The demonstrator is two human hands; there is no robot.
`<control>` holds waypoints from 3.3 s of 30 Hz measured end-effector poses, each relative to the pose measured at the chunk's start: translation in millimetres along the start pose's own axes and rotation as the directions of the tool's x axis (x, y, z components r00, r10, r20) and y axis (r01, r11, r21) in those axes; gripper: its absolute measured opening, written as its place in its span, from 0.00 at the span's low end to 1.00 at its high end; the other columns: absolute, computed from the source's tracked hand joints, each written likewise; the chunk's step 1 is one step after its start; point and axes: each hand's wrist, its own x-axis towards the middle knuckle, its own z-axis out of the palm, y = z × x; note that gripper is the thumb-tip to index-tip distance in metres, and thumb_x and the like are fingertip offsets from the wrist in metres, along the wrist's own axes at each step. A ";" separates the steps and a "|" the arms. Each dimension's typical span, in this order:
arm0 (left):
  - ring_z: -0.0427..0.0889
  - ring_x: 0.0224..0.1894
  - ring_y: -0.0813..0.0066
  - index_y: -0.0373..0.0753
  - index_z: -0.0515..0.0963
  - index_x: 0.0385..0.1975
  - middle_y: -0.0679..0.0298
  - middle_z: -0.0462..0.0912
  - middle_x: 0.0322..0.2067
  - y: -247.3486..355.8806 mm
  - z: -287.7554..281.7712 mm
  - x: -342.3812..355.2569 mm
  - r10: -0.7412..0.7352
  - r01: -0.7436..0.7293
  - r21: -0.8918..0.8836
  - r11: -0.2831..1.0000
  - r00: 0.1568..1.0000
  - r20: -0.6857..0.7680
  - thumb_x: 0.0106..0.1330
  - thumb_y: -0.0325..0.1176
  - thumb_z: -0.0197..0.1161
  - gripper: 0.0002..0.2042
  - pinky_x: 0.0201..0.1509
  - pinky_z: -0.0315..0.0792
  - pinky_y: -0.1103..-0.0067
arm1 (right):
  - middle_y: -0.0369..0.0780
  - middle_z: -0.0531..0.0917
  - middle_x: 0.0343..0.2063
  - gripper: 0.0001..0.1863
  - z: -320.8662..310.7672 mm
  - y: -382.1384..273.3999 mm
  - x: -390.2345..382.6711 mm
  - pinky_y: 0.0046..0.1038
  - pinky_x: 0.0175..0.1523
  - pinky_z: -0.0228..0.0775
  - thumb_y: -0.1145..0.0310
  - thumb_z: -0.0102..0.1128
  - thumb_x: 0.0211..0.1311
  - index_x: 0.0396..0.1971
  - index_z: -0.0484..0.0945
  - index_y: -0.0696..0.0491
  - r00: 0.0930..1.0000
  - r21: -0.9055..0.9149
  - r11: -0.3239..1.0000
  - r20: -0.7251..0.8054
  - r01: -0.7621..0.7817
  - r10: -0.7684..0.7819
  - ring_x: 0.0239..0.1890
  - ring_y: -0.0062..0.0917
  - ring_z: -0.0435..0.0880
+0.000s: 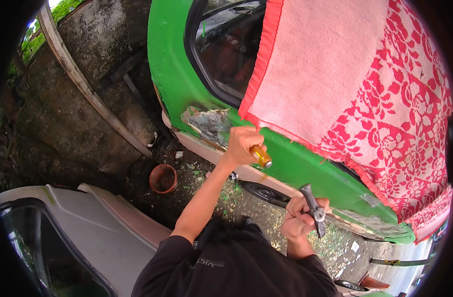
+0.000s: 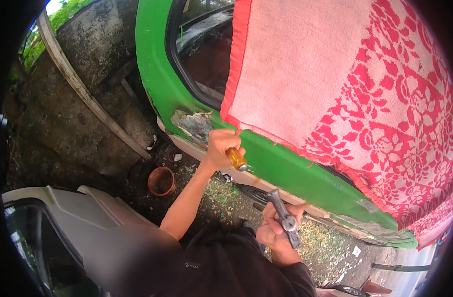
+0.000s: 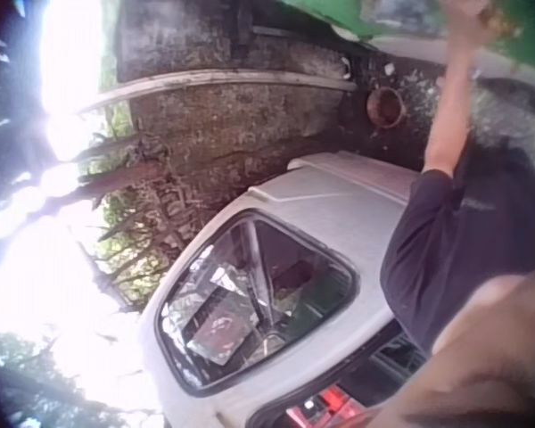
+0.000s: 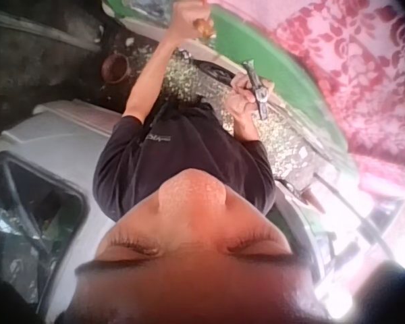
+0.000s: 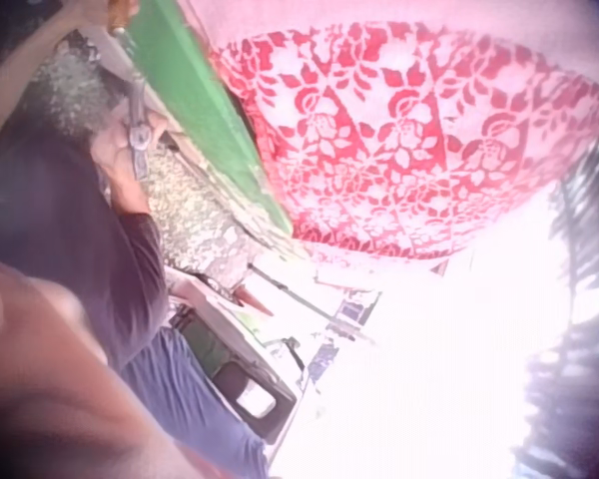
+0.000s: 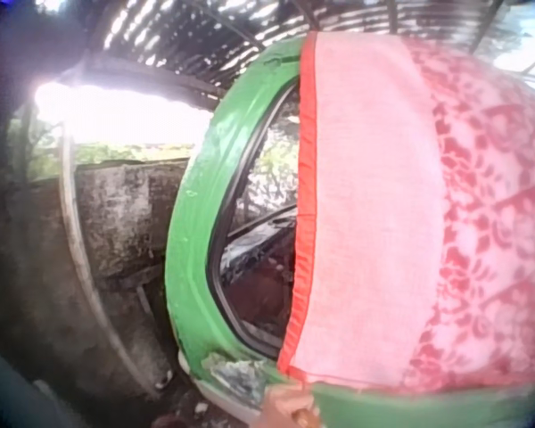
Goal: The person uses a chisel and hammer to scrape and chip away at a damaged area on the side of a green car. They then pick up a spray can and a lighter, preparing to apply heat to the panel.
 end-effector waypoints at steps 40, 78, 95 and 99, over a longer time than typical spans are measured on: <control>0.63 0.12 0.66 0.40 0.61 0.08 0.64 0.62 0.09 3.3 11.6 1.5 0.076 -0.070 0.056 0.996 0.991 -0.112 0.35 0.30 0.63 0.14 0.16 0.55 0.73 | 0.30 0.59 0.16 0.27 -1.0 20.7 -3.1 0.18 0.16 0.40 0.43 0.52 0.62 0.35 0.58 0.54 0.981 0.031 0.981 0.041 -0.192 0.190 0.12 0.10 0.50; 0.61 0.12 0.66 0.39 0.59 0.08 0.63 0.59 0.08 -4.8 0.9 5.2 0.066 -0.067 0.062 0.996 0.998 0.015 0.34 0.29 0.65 0.16 0.16 0.52 0.72 | 0.30 0.60 0.16 0.23 -24.3 69.1 -15.2 0.16 0.17 0.42 0.47 0.49 0.66 0.34 0.59 0.53 0.984 -0.319 0.942 0.110 -0.102 0.143 0.13 0.10 0.53; 0.65 0.16 0.69 0.40 0.67 0.10 0.66 0.64 0.11 -5.1 0.0 2.8 -0.042 0.046 0.070 0.997 0.997 -0.062 0.44 0.29 0.70 0.14 0.22 0.58 0.75 | 0.32 0.63 0.17 0.29 -5.2 66.8 -6.2 0.16 0.17 0.44 0.42 0.53 0.62 0.31 0.60 0.57 0.973 -0.055 0.978 0.098 -0.203 0.208 0.14 0.10 0.55; 0.65 0.18 0.68 0.40 0.66 0.10 0.67 0.64 0.11 -5.1 -3.8 3.3 -0.031 0.028 0.092 0.995 0.999 0.027 0.45 0.29 0.70 0.15 0.23 0.59 0.75 | 0.32 0.62 0.17 0.29 -9.0 67.5 -4.1 0.17 0.17 0.42 0.41 0.51 0.62 0.30 0.60 0.56 0.964 -0.035 0.967 0.082 -0.252 0.254 0.13 0.10 0.53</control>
